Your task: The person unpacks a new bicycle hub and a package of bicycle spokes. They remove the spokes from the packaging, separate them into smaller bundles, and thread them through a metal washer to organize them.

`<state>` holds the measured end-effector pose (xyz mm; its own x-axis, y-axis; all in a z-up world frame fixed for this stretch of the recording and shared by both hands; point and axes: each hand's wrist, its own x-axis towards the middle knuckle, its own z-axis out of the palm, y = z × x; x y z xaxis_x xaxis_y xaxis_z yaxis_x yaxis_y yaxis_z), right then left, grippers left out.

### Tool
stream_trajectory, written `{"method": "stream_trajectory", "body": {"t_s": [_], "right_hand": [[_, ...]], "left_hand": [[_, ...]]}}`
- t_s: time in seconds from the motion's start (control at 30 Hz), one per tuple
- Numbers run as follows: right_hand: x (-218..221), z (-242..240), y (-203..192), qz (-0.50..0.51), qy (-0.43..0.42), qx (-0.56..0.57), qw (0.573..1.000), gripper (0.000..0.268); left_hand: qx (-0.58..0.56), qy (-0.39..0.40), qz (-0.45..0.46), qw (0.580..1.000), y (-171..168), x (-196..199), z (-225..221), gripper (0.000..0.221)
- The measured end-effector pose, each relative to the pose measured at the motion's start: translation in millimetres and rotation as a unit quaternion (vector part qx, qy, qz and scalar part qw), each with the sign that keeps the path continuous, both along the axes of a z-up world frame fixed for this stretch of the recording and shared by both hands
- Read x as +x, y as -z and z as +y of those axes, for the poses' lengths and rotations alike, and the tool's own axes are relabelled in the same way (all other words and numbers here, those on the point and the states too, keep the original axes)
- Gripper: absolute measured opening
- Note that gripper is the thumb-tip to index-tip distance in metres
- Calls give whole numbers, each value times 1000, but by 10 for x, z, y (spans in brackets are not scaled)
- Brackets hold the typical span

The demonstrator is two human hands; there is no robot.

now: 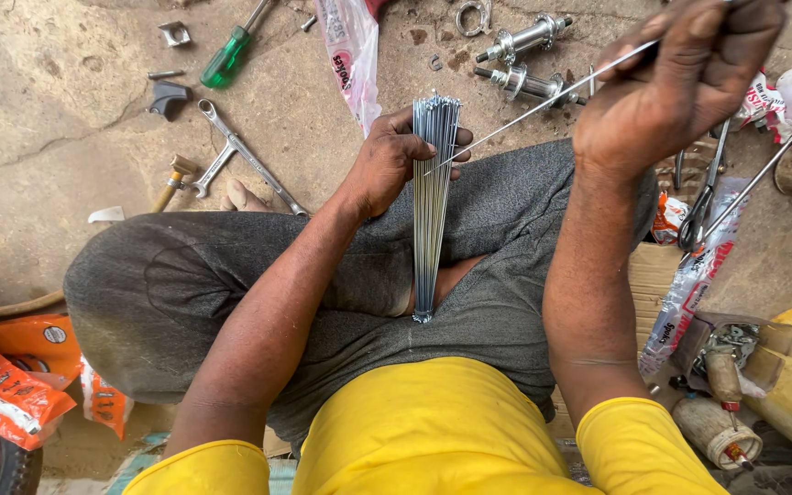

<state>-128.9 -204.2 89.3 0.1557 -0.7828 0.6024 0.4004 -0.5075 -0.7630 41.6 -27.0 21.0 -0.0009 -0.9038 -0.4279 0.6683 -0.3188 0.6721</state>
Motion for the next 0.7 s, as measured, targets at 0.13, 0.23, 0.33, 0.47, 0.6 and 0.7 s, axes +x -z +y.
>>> {"method": "stream_trajectory", "body": {"t_s": [0.13,0.23,0.33,0.47,0.6,0.7], "right_hand": [[-13,11,40,43,11,4,999,20],[75,106,219,108,15,0,994,20],[139,278,382,156,-20,42,987,21],[208,538,450,312,-115,23,943,21],[89,549,372,485,-253,69,834,26],[-41,450,303,530,-294,114,787,27]], "left_hand": [[0,9,-24,1000,-22,-22,2,59],[-17,3,8,1000,-52,-1,-1,55],[-24,19,-32,999,-36,-19,29,46],[-40,34,-86,995,24,-20,41,20],[-47,21,-166,985,135,-66,70,19],[-51,4,-198,979,177,-132,73,25]]}}
